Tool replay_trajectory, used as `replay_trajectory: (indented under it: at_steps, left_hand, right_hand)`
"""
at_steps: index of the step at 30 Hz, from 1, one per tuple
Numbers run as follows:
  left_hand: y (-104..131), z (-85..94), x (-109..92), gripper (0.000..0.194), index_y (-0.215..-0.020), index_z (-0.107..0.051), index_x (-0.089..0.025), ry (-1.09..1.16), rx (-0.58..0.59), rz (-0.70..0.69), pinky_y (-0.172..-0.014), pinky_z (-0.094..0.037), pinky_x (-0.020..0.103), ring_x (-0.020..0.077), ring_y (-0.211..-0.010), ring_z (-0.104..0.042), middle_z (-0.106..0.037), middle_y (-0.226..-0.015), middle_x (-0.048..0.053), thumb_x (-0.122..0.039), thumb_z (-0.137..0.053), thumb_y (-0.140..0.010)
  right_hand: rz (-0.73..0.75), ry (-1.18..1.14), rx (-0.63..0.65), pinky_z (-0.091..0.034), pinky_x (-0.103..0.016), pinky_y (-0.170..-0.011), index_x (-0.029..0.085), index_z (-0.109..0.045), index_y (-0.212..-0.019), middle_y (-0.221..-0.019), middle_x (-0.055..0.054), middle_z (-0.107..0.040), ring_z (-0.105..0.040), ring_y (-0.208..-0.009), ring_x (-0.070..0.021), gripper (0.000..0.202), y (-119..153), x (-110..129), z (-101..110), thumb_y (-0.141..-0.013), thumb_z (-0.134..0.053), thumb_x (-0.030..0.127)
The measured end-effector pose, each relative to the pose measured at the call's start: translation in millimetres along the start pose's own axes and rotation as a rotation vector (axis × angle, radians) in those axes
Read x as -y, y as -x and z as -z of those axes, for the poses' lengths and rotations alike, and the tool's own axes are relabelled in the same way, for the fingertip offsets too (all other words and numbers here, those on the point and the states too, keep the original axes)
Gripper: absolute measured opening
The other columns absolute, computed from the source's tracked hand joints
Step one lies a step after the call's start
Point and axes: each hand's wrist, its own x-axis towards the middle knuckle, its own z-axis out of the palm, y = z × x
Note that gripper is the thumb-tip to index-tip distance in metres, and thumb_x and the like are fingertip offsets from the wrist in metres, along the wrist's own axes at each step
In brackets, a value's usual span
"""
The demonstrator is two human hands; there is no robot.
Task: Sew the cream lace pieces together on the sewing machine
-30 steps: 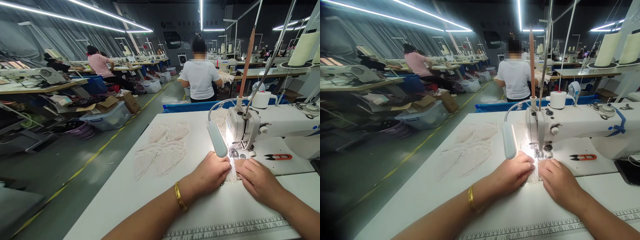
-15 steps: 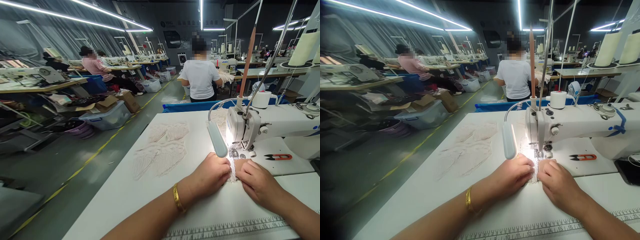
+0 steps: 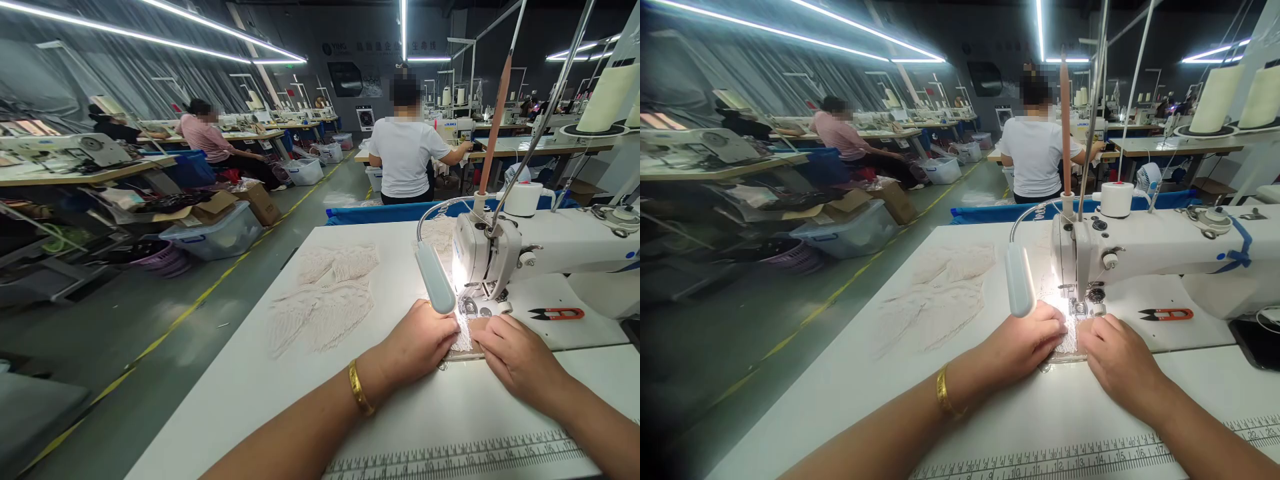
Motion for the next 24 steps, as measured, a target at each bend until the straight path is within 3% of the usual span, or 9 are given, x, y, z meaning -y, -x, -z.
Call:
replay_trajectory:
  at_steps: [7,13,18,24]
  left_hand:
    - [-0.4,1.5,-3.1,0.021,-0.088,-0.063,-0.020,0.034,-0.035,-0.007,-0.072,-0.047,0.031,0.0191,-0.081,-0.063,-0.066,-0.084,0.004,-0.012,-0.047,-0.098]
    - [0.0,0.0,-5.4,0.021,-0.078,-0.059,-0.018,-0.027,-0.033,0.013,-0.064,-0.040,0.028,0.0159,-0.072,-0.056,-0.060,-0.078,0.003,-0.006,-0.050,-0.093]
    - [-0.5,-2.5,-4.4,0.021,-0.074,-0.055,-0.018,-0.028,-0.044,0.009,-0.064,-0.039,0.027,0.0157,-0.071,-0.053,-0.059,-0.077,0.003,-0.003,-0.049,-0.086]
    - [-0.7,-3.6,-3.6,0.020,-0.073,-0.053,-0.019,-0.025,-0.052,0.004,-0.064,-0.040,0.028,0.0163,-0.072,-0.053,-0.058,-0.076,0.002,-0.007,-0.051,-0.089]
  right_hand:
    - [0.059,-0.105,0.004,-0.043,-0.034,-0.069,0.021,-0.063,-0.114,-0.087,-0.004,-0.058,-0.049,-0.081,-0.0220,0.036,0.0,3.4,5.5,-0.091,-0.045,-0.001]
    - [-0.006,-0.124,0.031,-0.043,-0.034,-0.067,0.020,-0.063,-0.107,-0.086,-0.004,-0.059,-0.050,-0.080,-0.0220,0.028,0.9,2.5,5.6,-0.096,-0.044,0.003]
    - [-0.036,-0.131,0.034,-0.045,-0.035,-0.069,0.021,-0.065,-0.113,-0.086,-0.004,-0.058,-0.050,-0.080,-0.0209,0.029,1.9,1.8,5.7,-0.099,-0.044,0.006]
    - [0.050,-0.165,0.025,-0.047,-0.034,-0.069,0.022,-0.066,-0.120,-0.086,-0.004,-0.058,-0.049,-0.081,-0.0200,0.041,-0.7,6.0,7.7,-0.093,-0.044,0.001]
